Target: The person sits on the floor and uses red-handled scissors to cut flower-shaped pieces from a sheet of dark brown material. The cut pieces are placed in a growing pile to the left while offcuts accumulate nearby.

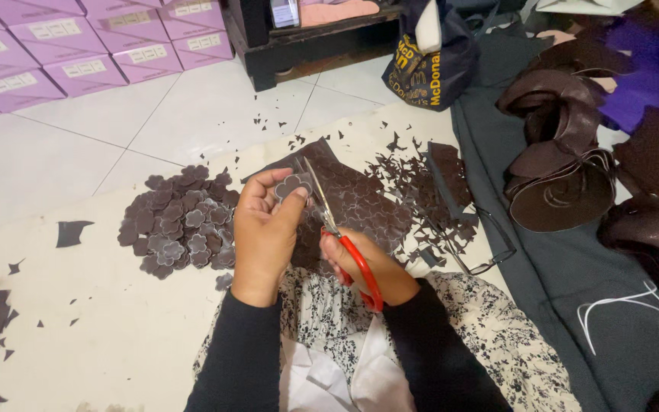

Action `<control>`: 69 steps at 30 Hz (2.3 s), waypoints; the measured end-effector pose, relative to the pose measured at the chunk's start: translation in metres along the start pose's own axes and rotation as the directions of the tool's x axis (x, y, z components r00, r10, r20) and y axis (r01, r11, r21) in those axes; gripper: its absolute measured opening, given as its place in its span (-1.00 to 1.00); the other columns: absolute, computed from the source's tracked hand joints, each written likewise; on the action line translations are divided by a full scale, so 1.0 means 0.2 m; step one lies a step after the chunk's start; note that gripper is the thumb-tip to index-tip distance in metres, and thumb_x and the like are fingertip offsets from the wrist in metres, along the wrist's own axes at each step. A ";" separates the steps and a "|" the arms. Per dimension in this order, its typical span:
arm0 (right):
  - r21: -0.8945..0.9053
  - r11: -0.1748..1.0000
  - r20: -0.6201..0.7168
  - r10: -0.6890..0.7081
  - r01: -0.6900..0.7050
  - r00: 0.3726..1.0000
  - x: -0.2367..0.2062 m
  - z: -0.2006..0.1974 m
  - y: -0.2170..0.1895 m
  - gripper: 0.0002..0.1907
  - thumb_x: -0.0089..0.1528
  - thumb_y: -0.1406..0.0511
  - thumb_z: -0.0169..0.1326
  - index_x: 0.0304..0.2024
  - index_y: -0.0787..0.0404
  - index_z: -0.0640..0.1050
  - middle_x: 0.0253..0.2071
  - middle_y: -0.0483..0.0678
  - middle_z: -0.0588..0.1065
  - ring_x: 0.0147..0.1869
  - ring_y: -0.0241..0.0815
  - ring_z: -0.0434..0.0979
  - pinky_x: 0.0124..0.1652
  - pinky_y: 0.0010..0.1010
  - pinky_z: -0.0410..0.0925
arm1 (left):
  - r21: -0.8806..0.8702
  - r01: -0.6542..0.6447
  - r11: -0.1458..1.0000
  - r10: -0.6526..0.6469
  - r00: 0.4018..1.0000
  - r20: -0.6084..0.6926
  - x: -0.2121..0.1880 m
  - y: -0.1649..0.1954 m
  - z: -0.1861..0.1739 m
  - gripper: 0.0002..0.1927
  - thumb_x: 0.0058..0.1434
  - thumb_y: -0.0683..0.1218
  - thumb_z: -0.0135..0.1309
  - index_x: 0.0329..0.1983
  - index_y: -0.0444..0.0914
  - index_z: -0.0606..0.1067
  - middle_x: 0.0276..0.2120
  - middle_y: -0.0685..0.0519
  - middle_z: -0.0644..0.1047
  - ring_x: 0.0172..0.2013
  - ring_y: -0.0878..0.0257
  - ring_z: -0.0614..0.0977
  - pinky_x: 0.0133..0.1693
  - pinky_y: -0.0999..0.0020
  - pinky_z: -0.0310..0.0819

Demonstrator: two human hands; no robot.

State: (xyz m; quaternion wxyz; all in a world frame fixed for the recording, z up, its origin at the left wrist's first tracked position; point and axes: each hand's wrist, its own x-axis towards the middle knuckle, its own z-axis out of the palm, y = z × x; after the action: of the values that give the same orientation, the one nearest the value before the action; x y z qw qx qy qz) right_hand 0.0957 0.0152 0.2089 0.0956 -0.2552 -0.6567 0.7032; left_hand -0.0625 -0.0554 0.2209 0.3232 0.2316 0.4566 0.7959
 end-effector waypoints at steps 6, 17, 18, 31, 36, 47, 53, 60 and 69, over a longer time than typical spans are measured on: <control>0.033 0.999 -0.010 0.008 -0.008 1.000 0.01 -0.01 0.00 -0.54 0.34 -0.08 -0.03 -0.36 0.14 0.38 -0.53 -0.23 0.29 -0.52 -0.43 0.27 -0.52 -0.55 0.19 | -0.007 -0.019 1.000 0.019 0.999 0.045 -0.01 0.01 0.01 -0.65 0.26 -0.34 0.08 0.11 -0.39 0.37 -0.18 -0.02 0.58 -0.25 0.39 0.62 -0.19 0.56 0.53; 0.025 1.000 -0.032 -0.018 0.019 0.999 0.00 -0.01 -0.02 -0.56 0.36 -0.04 -0.04 -0.41 0.12 0.36 -0.60 -0.26 0.25 -0.60 -0.45 0.19 -0.60 -0.57 0.10 | 0.044 -0.042 0.998 0.040 0.999 0.027 -0.01 0.05 0.02 -0.64 0.24 -0.35 0.08 0.11 -0.40 0.36 -0.17 -0.03 0.59 -0.24 0.36 0.65 -0.16 0.51 0.59; 0.020 0.999 -0.035 -0.045 0.045 0.998 0.00 -0.01 -0.02 -0.56 0.37 -0.04 -0.04 -0.42 0.12 0.35 -0.61 -0.26 0.26 -0.59 -0.45 0.20 -0.59 -0.56 0.12 | 0.028 -0.038 0.999 0.037 0.999 0.021 -0.01 0.04 0.02 -0.64 0.25 -0.34 0.09 0.10 -0.40 0.36 -0.18 -0.03 0.60 -0.24 0.36 0.65 -0.16 0.51 0.59; -0.066 0.997 -0.116 -0.036 0.029 0.993 0.00 0.04 0.00 -0.63 0.31 -0.01 0.01 -0.35 0.11 0.42 -0.59 -0.26 0.25 -0.57 -0.46 0.22 -0.58 -0.56 0.13 | 0.038 0.069 0.997 -0.069 0.998 0.001 -0.02 0.02 -0.01 -0.86 0.29 -0.16 0.16 -0.20 -0.35 0.60 -0.36 0.11 0.63 -0.39 0.44 0.57 -0.29 0.54 0.45; -0.082 0.994 -0.114 -0.081 0.071 0.990 0.00 0.05 -0.01 -0.60 0.34 -0.02 -0.02 -0.41 0.11 0.39 -0.62 -0.27 0.25 -0.59 -0.46 0.20 -0.58 -0.56 0.12 | 0.112 0.043 0.993 -0.044 0.999 0.010 -0.03 0.03 -0.01 -0.86 0.28 -0.16 0.18 -0.20 -0.35 0.61 -0.37 0.11 0.63 -0.41 0.46 0.54 -0.32 0.56 0.41; -0.013 0.993 -0.103 -0.116 0.115 0.988 0.02 0.04 0.04 -0.56 0.35 -0.04 0.01 -0.41 0.12 0.39 -0.57 -0.31 0.24 -0.55 -0.49 0.15 -0.56 -0.57 0.09 | 0.048 0.010 0.999 -0.010 1.000 0.009 -0.03 0.02 0.00 -0.88 0.32 -0.16 0.14 -0.17 -0.33 0.59 -0.35 0.14 0.61 -0.38 0.48 0.53 -0.30 0.55 0.42; -0.015 0.999 -0.101 -0.035 0.034 0.994 0.00 0.02 -0.03 -0.60 0.30 -0.03 0.04 -0.36 0.13 0.42 -0.58 -0.30 0.24 -0.55 -0.48 0.18 -0.57 -0.57 0.10 | 0.138 -0.035 0.990 0.028 0.998 0.051 -0.02 0.05 0.00 -0.88 0.32 -0.17 0.11 -0.16 -0.31 0.58 -0.35 0.20 0.60 -0.40 0.53 0.51 -0.33 0.60 0.40; -0.055 0.996 -0.052 -0.068 0.065 0.996 0.00 -0.01 -0.05 -0.63 0.31 0.00 0.04 -0.34 0.14 0.42 -0.52 -0.32 0.23 -0.50 -0.50 0.16 -0.53 -0.56 0.08 | 0.274 -0.015 0.962 -0.012 0.995 0.096 -0.02 0.10 -0.02 -0.88 0.31 -0.16 0.14 -0.20 -0.34 0.59 -0.49 0.28 0.50 -0.55 0.62 0.33 -0.53 0.60 0.13; 0.018 0.997 -0.012 -0.078 0.078 0.997 0.03 -0.05 0.03 -0.58 0.31 -0.03 0.08 -0.34 0.16 0.43 -0.47 -0.33 0.23 -0.42 -0.49 0.13 -0.47 -0.56 0.05 | 0.207 0.036 0.978 -0.058 0.993 0.101 0.00 0.06 -0.06 -0.87 0.32 -0.17 0.13 -0.18 -0.36 0.58 -0.45 0.23 0.54 -0.51 0.58 0.39 -0.50 0.60 0.21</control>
State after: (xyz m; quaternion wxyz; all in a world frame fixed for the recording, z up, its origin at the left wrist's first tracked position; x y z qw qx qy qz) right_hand 0.0970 0.0263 0.2023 0.1289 -0.2326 -0.6592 0.7034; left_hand -0.0737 -0.0668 0.2257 0.3405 0.2949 0.5236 0.7232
